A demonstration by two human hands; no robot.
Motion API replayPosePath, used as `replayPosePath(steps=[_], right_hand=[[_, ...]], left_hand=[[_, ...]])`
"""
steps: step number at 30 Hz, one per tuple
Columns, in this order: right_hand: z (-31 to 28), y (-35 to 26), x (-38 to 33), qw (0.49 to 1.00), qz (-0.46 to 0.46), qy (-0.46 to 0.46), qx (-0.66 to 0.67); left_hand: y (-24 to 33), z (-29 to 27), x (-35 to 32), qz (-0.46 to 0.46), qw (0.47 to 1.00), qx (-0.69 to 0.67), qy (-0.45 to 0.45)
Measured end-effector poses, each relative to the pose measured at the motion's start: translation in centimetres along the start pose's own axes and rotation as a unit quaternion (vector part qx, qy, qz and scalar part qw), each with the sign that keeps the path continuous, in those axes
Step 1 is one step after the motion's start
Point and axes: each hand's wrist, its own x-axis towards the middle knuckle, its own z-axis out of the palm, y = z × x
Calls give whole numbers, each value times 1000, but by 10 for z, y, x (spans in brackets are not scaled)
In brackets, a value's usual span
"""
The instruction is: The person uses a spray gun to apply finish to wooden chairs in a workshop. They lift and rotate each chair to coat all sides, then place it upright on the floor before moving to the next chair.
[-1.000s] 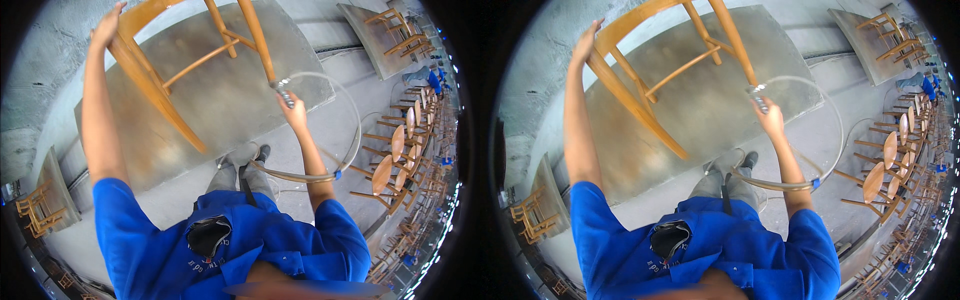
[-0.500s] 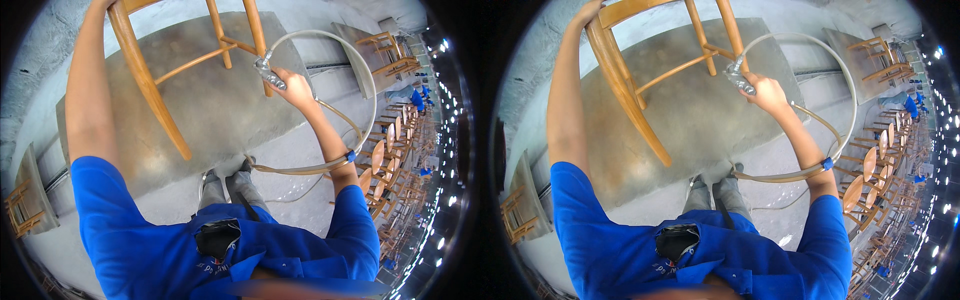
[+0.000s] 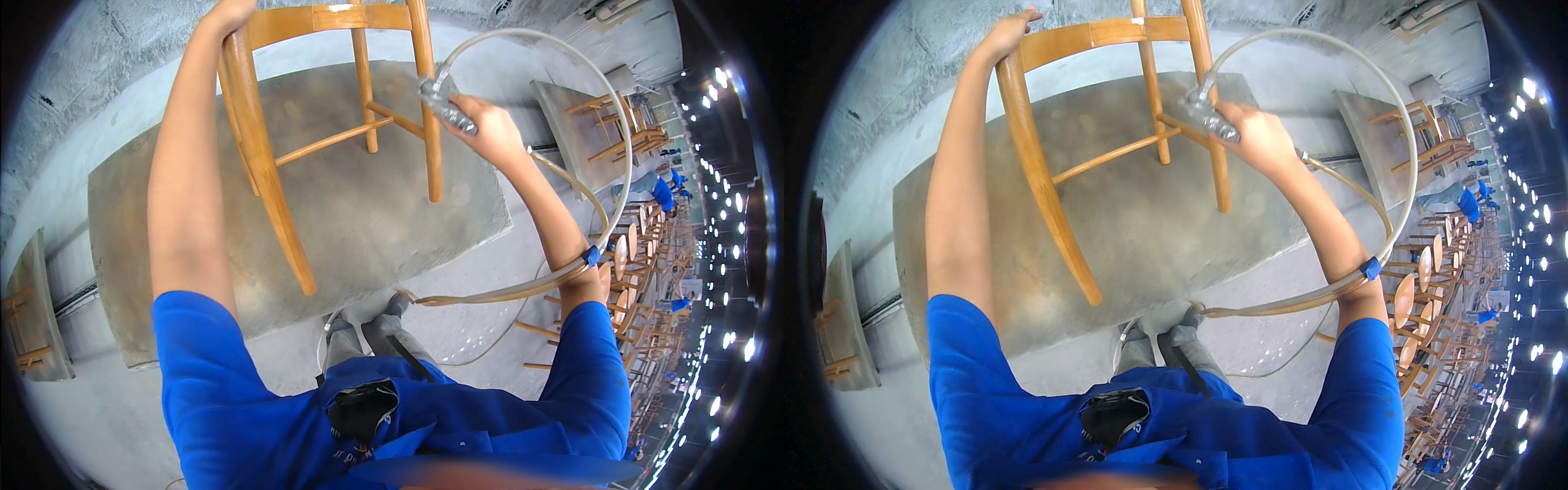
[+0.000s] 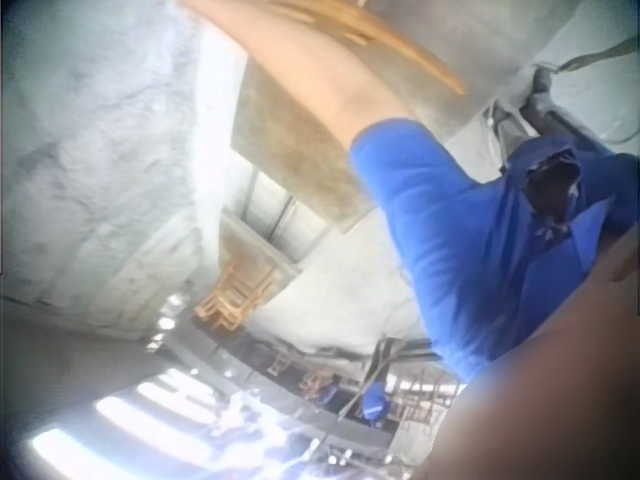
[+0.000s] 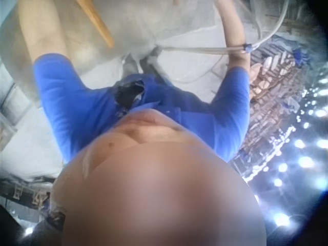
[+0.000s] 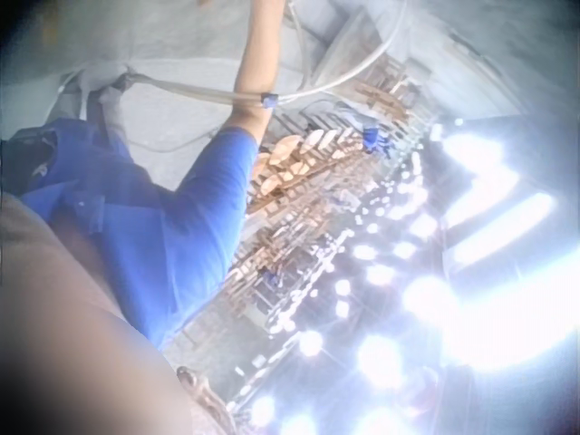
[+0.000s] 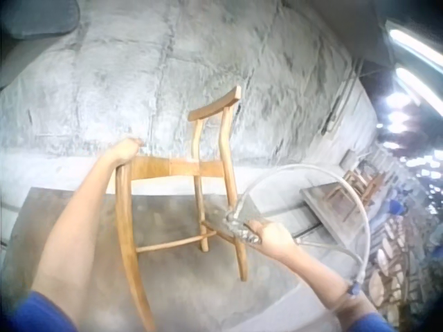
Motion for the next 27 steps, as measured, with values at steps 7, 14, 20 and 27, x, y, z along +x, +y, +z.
replayPosePath(steps=[7, 14, 20, 27], right_hand=[[-3, -30, -27, 974, 90, -209, 23], [-77, -20, 39, 993, 84, 52, 68], [-109, -26, 112, 990, 34, 137, -13], [-89, -45, 59, 996, 39, 57, 48]], left_hand=[[24, 2, -21, -37, 996, -82, -6], [78, -10, -66, -55, 995, -85, -21], [118, -19, -107, -88, 995, -38, 13], [112, -13, -114, -125, 992, -5, -11]])
